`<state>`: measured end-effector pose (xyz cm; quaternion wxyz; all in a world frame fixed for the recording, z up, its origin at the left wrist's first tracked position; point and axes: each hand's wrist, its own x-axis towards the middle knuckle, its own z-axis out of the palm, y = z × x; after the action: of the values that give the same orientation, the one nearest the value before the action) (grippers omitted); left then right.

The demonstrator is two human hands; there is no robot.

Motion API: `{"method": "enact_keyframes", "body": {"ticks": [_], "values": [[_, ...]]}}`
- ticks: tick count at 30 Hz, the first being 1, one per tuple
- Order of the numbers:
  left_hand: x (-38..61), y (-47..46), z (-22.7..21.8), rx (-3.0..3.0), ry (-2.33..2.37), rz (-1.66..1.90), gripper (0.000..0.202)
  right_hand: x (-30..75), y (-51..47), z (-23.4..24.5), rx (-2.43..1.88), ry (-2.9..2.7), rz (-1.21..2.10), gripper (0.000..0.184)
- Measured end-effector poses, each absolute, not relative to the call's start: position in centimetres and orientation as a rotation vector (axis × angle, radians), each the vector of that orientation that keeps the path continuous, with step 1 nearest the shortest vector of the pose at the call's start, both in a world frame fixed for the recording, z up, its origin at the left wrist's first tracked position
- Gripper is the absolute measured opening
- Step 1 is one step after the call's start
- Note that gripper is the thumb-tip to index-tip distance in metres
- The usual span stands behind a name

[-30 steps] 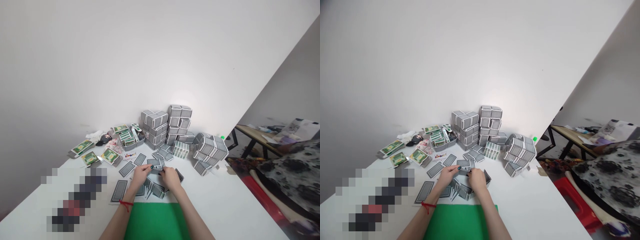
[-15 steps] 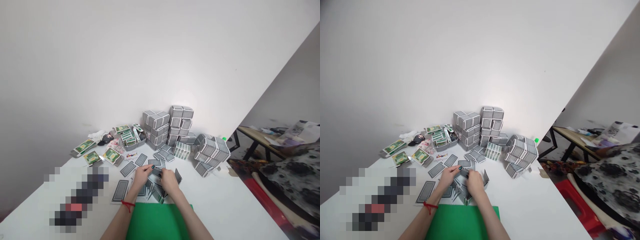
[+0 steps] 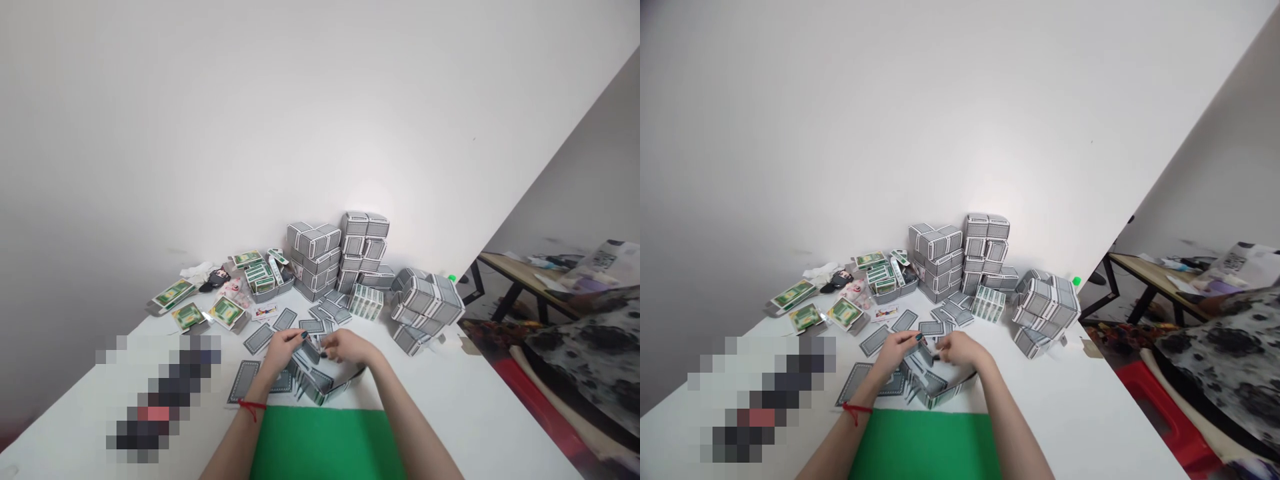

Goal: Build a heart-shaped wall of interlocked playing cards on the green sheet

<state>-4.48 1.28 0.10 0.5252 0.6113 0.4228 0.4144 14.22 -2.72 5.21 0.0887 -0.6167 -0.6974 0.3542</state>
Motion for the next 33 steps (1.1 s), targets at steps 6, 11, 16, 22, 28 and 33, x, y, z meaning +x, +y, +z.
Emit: {"method": "enact_keyframes", "body": {"ticks": [6, 11, 16, 22, 28, 33], "values": [[-4.7, 1.2, 0.3, 1.492, 0.971, 0.990, 0.031, 15.6, 2.3, 5.0, -2.139, -1.827, 0.481, 0.032], [-4.6, 1.0, 0.6, 1.555, 0.920, 0.954, 0.031, 15.6, 4.8, 3.8, -2.212, -1.805, 0.377, 0.044], [-4.6, 1.0, 0.8, 1.495, 0.965, 0.969, 0.041, 16.1, 5.7, 2.8, -2.242, -1.795, 0.375, 0.050], [-4.6, 1.0, 1.0, 1.400, 0.965, 0.952, 0.053, 16.9, 5.5, 2.0, -2.206, -1.763, 0.394, 0.058], [-4.5, 1.2, 0.8, 1.382, 0.970, 0.949, 0.051, 17.2, 4.4, 2.9, -2.058, -1.763, 0.414, 0.056], [-4.4, 1.5, 0.3, 1.379, 0.980, 0.965, 0.049, 17.6, 1.7, 3.7, -1.649, -1.710, 0.738, 0.057]]}}
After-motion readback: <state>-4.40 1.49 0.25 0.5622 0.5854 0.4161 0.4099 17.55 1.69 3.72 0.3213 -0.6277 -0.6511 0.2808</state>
